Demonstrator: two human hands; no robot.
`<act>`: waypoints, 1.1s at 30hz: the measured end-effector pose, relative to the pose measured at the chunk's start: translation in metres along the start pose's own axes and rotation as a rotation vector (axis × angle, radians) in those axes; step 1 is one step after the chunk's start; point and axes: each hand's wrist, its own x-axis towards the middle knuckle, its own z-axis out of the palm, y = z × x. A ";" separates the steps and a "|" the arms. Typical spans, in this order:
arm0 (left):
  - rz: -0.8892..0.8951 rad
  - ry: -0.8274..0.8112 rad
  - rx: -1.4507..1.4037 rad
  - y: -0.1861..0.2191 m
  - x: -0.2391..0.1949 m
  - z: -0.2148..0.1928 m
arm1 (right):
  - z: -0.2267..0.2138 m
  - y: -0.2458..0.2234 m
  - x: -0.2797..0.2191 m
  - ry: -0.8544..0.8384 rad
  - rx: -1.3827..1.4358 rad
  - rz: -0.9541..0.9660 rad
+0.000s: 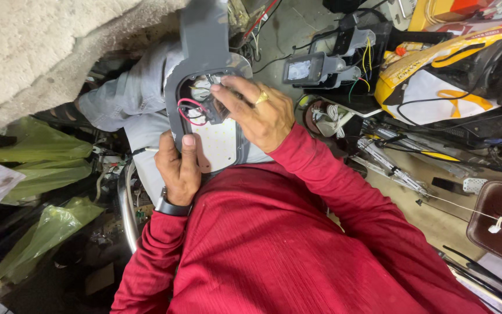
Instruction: The person solders wires to a circuit board inside an LED light fixture, wraps connections with electrical tape, and reassembles the fixture by fitting the cover back on.
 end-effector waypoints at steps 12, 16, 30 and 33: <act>0.155 0.008 -0.147 0.035 0.038 -0.011 | 0.021 -0.006 0.014 -0.015 0.124 0.204; 0.069 -0.249 -0.010 0.056 0.091 -0.036 | 0.024 -0.010 0.000 0.226 0.038 0.235; -0.216 -0.114 -0.347 0.068 0.020 -0.038 | 0.024 0.029 -0.019 -0.030 0.484 0.461; -0.439 -0.062 -0.474 0.053 -0.014 -0.022 | 0.026 0.032 0.003 -0.312 0.446 0.408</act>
